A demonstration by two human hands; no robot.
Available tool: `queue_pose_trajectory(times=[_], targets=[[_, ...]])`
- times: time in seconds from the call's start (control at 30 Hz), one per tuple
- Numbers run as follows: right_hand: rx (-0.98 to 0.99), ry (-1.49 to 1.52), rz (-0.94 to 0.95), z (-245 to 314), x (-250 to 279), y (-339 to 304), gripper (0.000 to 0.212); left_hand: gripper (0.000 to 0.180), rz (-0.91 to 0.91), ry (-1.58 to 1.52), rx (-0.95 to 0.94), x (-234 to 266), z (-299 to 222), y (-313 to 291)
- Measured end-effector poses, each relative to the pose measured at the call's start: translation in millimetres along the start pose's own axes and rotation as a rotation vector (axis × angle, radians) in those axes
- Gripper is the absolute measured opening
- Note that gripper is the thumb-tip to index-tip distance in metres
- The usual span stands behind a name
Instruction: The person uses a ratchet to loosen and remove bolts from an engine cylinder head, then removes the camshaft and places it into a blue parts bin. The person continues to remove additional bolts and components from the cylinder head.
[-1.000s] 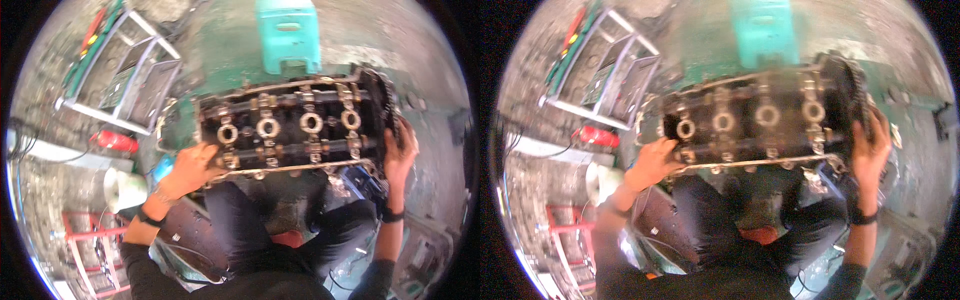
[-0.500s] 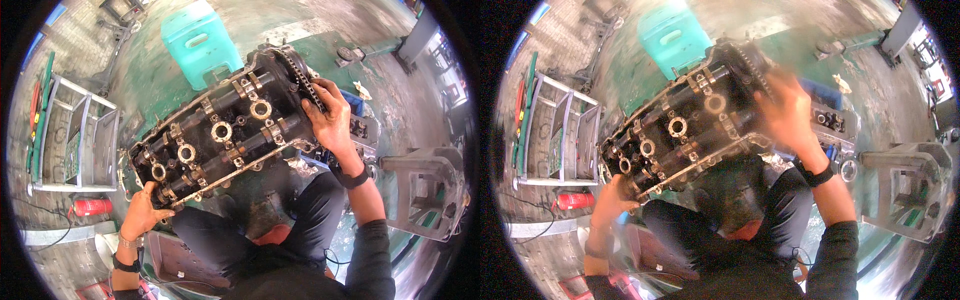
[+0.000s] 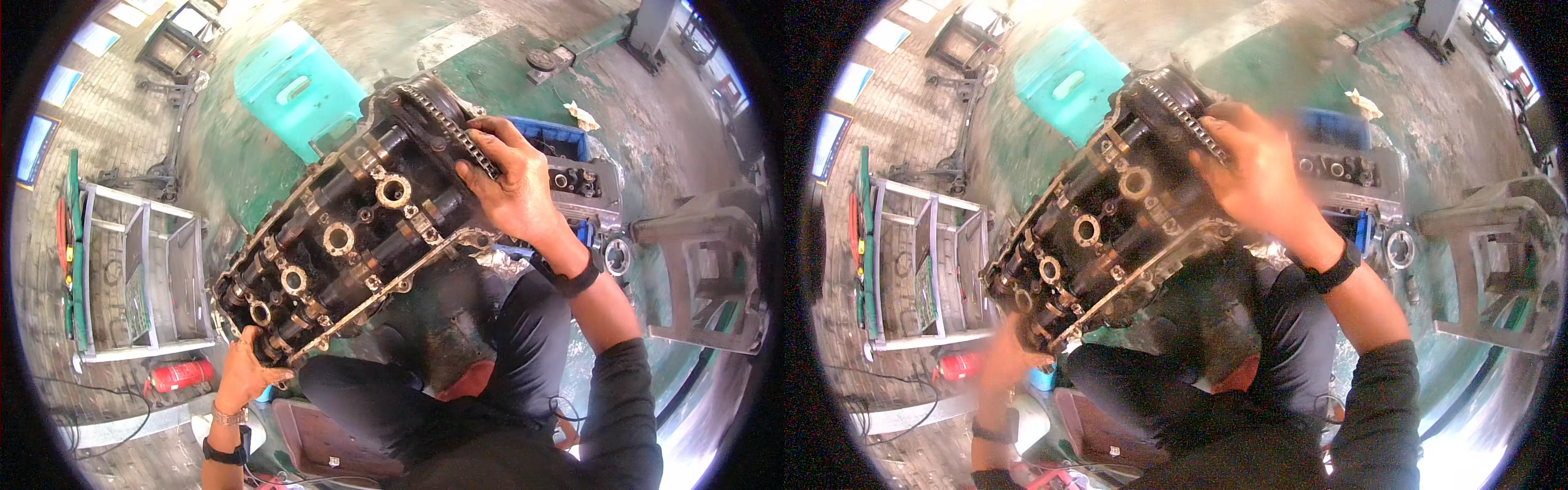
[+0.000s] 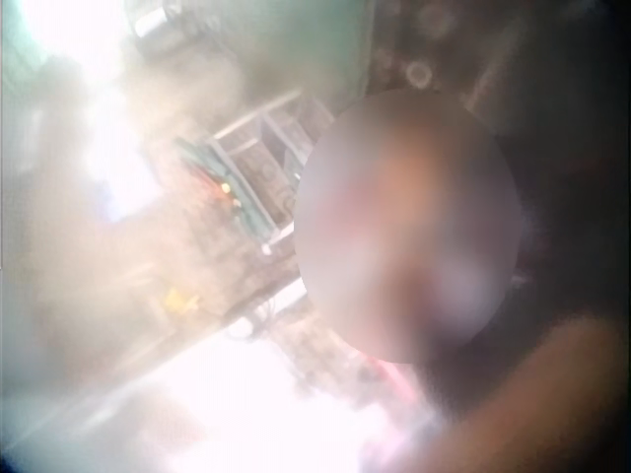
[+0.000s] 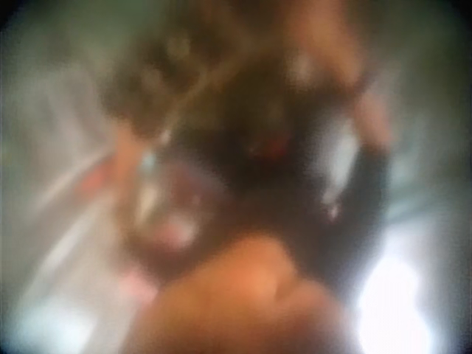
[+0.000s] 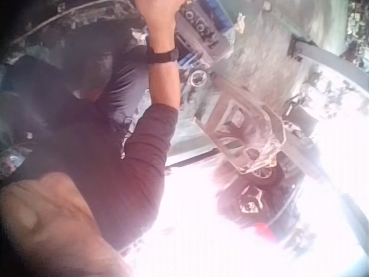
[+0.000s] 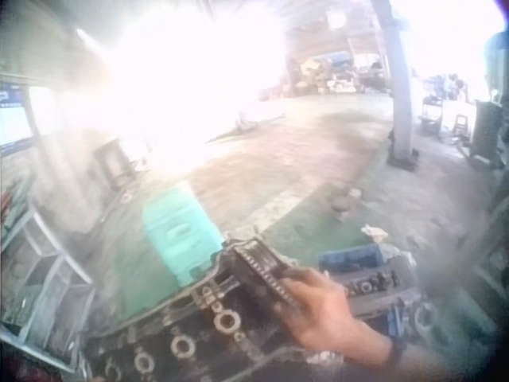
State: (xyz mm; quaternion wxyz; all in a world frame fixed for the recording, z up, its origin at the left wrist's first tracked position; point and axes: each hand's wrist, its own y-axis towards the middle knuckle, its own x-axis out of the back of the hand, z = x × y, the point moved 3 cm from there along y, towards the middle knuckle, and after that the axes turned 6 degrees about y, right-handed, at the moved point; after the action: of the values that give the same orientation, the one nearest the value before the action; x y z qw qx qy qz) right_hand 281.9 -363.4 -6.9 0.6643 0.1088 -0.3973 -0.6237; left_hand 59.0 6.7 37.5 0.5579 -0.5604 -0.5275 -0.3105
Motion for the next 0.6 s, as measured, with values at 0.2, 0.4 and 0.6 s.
queue_pose_trajectory(times=[0.2,0.4,0.6], targets=[[0.032,-0.044,0.002,-1,1,1,0.032,0.079,0.032,-0.176,0.043,-8,9,5],[0.050,-0.041,-0.010,-1,1,0,0.034,0.076,0.059,-0.285,0.102,-13,21,7],[0.053,-0.042,-0.019,-2,1,0,0.035,0.073,0.076,-0.411,0.232,-18,29,5]])
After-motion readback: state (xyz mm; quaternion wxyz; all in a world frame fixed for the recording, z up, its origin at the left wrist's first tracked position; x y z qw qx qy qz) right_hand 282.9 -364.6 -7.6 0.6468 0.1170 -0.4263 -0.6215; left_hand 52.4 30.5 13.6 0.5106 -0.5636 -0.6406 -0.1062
